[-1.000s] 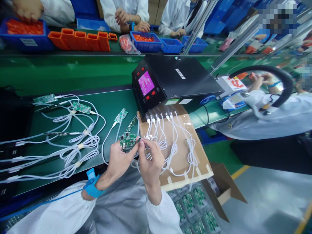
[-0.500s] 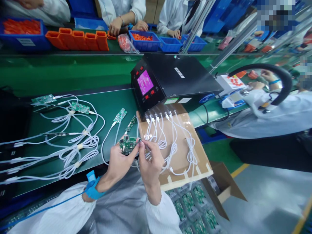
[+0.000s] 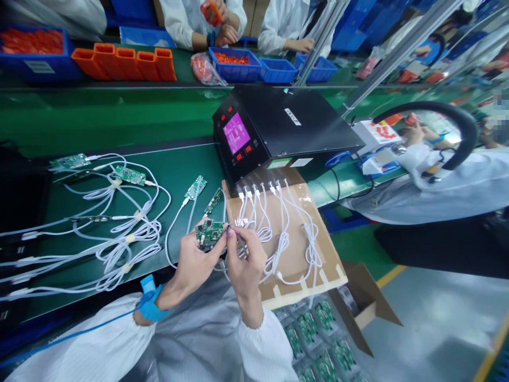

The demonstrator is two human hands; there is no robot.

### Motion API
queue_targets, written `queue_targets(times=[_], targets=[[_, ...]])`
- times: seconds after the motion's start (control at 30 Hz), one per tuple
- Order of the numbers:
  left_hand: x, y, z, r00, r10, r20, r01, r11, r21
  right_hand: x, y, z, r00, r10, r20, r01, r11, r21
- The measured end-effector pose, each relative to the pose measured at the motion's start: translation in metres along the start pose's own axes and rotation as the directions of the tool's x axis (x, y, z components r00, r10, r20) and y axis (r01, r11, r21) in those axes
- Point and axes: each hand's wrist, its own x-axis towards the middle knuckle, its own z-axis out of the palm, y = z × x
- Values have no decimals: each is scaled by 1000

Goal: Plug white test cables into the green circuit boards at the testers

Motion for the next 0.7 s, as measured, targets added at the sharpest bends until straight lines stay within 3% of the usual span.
queue_targets(times=[0.23, 0.47, 0.7], targets=[[0, 9, -16, 997, -55, 62, 53, 998, 40, 13, -4, -5, 988, -83, 133, 84, 996, -4], [-2, 15, -41, 957, -209, -199, 198, 978, -72, 27, -8, 5, 977, -29, 211, 33, 999, -14], [1, 14, -52, 944, -229, -237, 205, 971, -123, 27, -5, 21, 892, -66, 448, 131, 985, -116]])
